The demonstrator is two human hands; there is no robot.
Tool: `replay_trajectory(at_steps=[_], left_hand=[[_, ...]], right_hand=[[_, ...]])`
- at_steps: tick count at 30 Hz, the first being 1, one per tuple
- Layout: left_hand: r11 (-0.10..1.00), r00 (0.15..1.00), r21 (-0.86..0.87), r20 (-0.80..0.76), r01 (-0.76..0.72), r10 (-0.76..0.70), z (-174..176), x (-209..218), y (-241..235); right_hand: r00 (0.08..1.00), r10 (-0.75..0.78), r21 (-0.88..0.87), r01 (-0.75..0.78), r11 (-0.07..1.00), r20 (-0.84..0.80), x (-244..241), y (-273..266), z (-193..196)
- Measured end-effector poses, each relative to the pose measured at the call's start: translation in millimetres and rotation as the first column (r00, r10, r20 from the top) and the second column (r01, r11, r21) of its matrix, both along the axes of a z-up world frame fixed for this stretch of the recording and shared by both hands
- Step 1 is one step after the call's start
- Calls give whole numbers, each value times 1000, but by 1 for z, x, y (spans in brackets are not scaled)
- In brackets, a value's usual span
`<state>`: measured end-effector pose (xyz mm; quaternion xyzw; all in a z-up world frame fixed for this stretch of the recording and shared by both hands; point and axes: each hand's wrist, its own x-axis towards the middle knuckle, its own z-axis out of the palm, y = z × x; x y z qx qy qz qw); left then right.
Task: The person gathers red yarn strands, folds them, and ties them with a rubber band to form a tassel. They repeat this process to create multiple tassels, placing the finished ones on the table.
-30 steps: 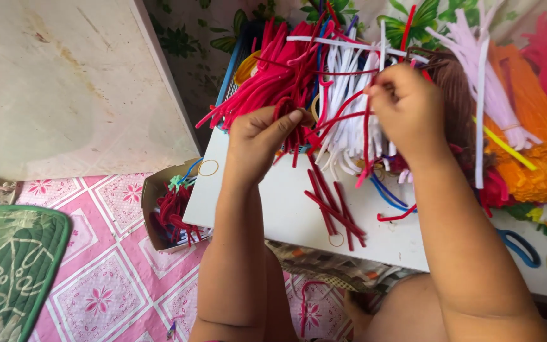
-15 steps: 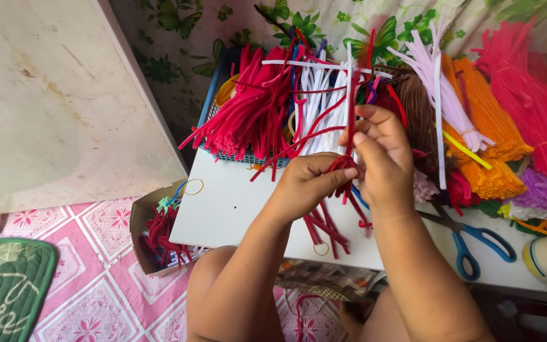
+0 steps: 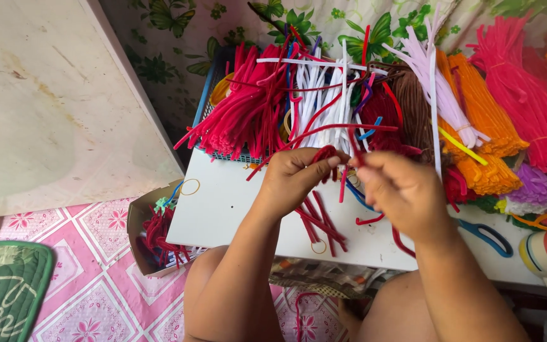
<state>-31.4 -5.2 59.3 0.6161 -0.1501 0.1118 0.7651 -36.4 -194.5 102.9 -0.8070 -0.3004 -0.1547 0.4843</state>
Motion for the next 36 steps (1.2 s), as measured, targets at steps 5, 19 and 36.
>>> replay_trajectory(at_steps=[5, 19, 36], left_hand=[[985, 974, 62, 170, -162, 150, 0, -3, 0], [865, 888, 373, 432, -336, 158, -17, 8, 5], [841, 875, 416, 466, -347, 131, -26, 17, 11]], right_hand=[[996, 7, -200, 10, 980, 84, -11, -2, -6], [940, -12, -352, 139, 926, 340, -6, 6, 4], [990, -49, -187, 24, 982, -129, -8, -10, -27]])
